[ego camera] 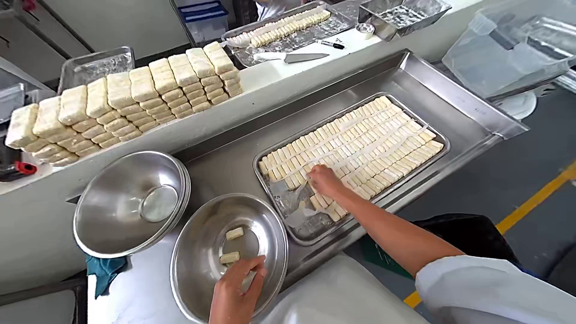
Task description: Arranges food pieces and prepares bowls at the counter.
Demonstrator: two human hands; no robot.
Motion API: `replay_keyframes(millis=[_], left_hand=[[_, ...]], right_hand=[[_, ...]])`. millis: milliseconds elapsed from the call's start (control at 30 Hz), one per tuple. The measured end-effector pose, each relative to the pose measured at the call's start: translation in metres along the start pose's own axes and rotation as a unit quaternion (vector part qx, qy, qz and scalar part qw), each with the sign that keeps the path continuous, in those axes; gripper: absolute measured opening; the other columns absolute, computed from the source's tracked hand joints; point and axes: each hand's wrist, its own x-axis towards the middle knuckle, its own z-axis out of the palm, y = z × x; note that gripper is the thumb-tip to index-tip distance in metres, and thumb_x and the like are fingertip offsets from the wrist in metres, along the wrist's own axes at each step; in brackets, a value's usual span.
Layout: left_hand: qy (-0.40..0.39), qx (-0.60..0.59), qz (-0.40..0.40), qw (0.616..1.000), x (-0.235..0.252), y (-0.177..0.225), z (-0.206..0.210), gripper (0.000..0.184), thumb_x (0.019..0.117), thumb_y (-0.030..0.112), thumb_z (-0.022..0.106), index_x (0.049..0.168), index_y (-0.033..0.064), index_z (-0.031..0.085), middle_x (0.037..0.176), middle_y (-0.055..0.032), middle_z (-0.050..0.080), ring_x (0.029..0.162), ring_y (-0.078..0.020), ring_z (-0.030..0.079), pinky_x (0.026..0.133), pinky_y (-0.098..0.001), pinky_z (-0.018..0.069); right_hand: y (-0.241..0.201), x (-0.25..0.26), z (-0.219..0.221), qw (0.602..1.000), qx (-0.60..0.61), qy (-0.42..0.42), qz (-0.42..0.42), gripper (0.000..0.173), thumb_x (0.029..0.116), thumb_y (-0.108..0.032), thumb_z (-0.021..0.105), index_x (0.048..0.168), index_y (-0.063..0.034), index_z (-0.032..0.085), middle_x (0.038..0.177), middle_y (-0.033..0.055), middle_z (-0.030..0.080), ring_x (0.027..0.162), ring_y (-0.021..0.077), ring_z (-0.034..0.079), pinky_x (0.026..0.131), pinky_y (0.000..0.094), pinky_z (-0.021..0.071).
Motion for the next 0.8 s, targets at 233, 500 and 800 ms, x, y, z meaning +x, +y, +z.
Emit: replay_keyframes(millis=[233, 500, 800], left_hand=[[-0.062, 0.055, -0.096, 0.992, 0.159, 0.038, 0.093, 0.050, 0.0984, 0.032, 0.066, 0.141, 0.0064, 0.059, 0.136, -0.0140, 0.063, 0.124, -0.0272, 0.061, 0.104, -0.0469, 0.0503], [-0.053, 0.090, -0.056, 0.993, 0.252, 0.095, 0.171, 0.051, 0.0992, 0.028, 0.067, 0.140, -0.0007, 0.056, 0.127, -0.0220, 0.065, 0.115, -0.0384, 0.065, 0.096, -0.0614, 0.0512], [-0.362, 0.288, -0.199, 0.864, 0.192, 0.068, 0.201, 0.064, 0.0910, 0.028, 0.075, 0.148, 0.0084, 0.053, 0.144, -0.0229, 0.053, 0.136, -0.0418, 0.048, 0.110, -0.0599, 0.0388]], right_hand=[[0.037, 0.011, -0.009, 0.983, 0.088, 0.046, -0.152, 0.015, 0.0992, -0.008, 0.062, 0.099, 0.0001, 0.074, 0.097, 0.0166, 0.070, 0.098, 0.0320, 0.069, 0.090, 0.0468, 0.0570], [0.027, 0.006, -0.162, 0.913, 0.276, 0.178, -0.240, 0.016, 0.0984, -0.010, 0.062, 0.100, 0.0029, 0.072, 0.092, 0.0119, 0.071, 0.088, 0.0161, 0.069, 0.083, 0.0308, 0.0582], [0.143, -0.032, -0.124, 0.987, 0.155, 0.002, -0.032, 0.016, 0.0935, -0.007, 0.060, 0.100, -0.0011, 0.074, 0.091, 0.0133, 0.068, 0.083, 0.0284, 0.068, 0.074, 0.0518, 0.0563]])
